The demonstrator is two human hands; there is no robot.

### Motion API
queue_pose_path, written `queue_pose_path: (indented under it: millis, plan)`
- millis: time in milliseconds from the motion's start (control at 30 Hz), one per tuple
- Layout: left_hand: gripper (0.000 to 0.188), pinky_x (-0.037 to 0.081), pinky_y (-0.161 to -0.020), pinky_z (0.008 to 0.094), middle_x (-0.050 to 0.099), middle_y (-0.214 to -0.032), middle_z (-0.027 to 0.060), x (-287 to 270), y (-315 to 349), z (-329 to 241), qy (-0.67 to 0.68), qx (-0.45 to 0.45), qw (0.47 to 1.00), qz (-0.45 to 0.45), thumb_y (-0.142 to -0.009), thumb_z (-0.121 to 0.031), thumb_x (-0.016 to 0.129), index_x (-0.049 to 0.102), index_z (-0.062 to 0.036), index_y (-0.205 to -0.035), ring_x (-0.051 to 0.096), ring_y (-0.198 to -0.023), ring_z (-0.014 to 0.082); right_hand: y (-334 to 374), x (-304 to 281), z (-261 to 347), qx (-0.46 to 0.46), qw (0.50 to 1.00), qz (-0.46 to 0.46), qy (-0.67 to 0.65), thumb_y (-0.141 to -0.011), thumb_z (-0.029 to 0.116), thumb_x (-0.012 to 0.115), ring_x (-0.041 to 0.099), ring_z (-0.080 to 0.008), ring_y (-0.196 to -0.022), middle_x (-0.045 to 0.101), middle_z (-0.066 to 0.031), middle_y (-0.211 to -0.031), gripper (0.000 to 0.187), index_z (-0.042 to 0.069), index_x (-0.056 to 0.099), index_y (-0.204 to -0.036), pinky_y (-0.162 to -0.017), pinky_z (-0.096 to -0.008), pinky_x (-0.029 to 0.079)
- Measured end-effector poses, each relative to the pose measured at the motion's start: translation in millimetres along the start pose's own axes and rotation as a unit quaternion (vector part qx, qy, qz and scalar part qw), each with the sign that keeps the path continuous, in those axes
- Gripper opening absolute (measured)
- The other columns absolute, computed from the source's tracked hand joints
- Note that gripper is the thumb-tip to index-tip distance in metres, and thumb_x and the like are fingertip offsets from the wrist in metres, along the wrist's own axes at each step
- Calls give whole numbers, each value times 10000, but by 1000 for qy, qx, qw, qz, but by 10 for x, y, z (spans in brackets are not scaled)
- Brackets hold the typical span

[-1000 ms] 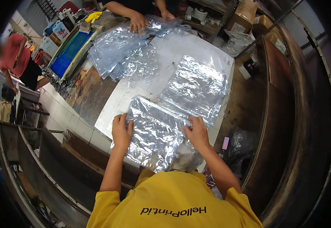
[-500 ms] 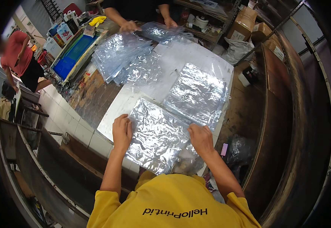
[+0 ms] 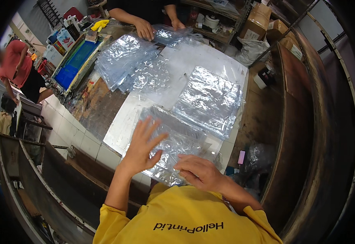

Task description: The person folds multiple clear plastic sheets on a workbench, aligning edges and stacking them. Another person works nearby with a screen printing frame.

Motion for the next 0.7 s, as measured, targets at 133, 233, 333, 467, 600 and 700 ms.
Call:
queue_pose_path:
  millis: [133,233,333,467,600,700]
  plan:
    - [294,384,-1070,478,615,-1138,120,-29,55,143,32,39,998,21,-736,6,713,628,-57,-1010,582,-1107,345,135,-85,-99,247,958,-32,-143,-861,-43,642,669,-233,-968,674,-121,-1041,282,3,632,-1139,-880,-330,515]
    - [229,401,-1006,457,626,-1056,98,-55,87,161,69,8,998,6,-738,10,707,607,-60,-932,608,-1020,313,260,-75,-123,335,906,-73,-247,-861,20,679,641,-265,-1077,666,-116,-1053,331,28,614,-1185,-969,-371,480]
    - [221,413,-938,435,623,-1015,88,-18,167,126,56,36,997,42,-735,14,700,600,-70,-913,609,-971,273,233,-79,-74,172,983,0,-68,-846,44,700,605,-263,-1129,652,-103,-1075,365,36,606,-1199,-994,-382,464]
    - [229,388,-977,456,618,-1082,76,-87,117,-32,4,50,998,33,-724,-19,700,599,-81,-920,596,-991,256,268,54,-84,98,994,-42,20,-820,45,718,598,-271,-1095,639,-81,-1068,329,52,612,-1131,-1032,-430,447]
    - [326,322,-1078,537,590,-1191,91,-192,-32,-162,-39,43,994,94,-720,-72,679,597,-84,-1035,549,-1117,282,279,110,-108,42,998,-30,24,-803,3,723,627,-270,-1044,641,-63,-1040,252,71,617,-1021,-1059,-491,424]
    - [425,256,-1137,571,570,-1237,114,-186,-151,-85,-78,48,983,162,-719,-106,661,586,-90,-1137,510,-1194,300,164,107,-16,12,1000,2,-10,-794,-30,717,641,-259,-1029,646,-54,-1028,239,77,618,-983,-1070,-519,411]
Point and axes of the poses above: each hand's wrist, its own y-axis away from the middle knuckle, its own x-axis out of the palm, z = x × y, the point moved 1 cm from there along -y, towards the middle knuckle
